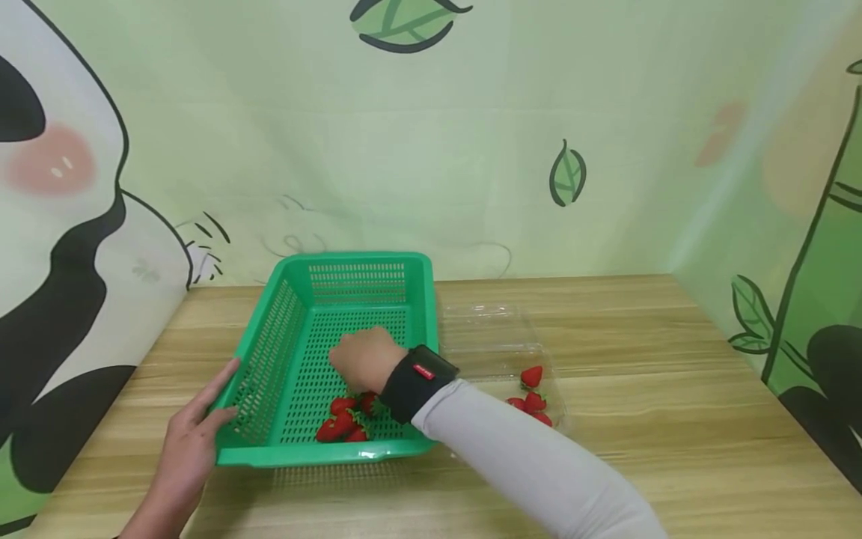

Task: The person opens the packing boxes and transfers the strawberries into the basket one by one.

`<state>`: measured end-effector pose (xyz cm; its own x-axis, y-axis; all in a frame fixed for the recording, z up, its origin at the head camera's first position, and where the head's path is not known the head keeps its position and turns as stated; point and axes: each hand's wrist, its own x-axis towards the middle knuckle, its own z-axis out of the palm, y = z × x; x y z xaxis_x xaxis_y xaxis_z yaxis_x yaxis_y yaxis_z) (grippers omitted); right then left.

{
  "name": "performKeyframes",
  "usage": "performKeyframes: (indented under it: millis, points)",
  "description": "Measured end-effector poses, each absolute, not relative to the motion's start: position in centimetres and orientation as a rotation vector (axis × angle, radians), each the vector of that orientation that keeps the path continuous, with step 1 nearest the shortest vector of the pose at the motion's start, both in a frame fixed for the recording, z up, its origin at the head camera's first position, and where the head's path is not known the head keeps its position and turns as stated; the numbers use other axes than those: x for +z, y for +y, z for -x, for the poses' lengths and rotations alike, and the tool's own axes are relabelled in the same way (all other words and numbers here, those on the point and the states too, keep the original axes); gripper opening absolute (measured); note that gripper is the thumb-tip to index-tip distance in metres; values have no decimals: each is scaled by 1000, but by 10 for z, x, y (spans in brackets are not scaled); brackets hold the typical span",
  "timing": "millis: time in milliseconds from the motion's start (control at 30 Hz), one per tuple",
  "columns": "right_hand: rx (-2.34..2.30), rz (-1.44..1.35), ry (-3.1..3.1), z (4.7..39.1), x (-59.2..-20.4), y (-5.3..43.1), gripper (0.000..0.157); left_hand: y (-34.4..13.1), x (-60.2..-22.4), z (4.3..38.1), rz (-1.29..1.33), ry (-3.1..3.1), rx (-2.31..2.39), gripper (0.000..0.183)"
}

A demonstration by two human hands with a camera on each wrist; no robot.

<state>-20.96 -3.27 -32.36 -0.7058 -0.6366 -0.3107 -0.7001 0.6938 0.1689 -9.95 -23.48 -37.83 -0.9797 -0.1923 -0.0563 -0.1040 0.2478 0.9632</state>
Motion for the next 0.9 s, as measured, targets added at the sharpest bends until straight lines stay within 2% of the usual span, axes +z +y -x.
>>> performKeyframes:
  millis: [333,633,767,900]
  points:
    - [235,1129,2718,198,-295,-16,21,-236,-379,98,-308,-2429,-1905,58]
    - [135,1147,2769,193,-279,14,15,-235,-379,99,-297,-2440,-1880,57]
    - [44,1160,2772,192,-278,32,6,-235,-379,99,-294,-2446,-1887,58]
    - [25,1145,2786,193,-277,50,7,-234,-379,100,-286,-2438,-1889,58]
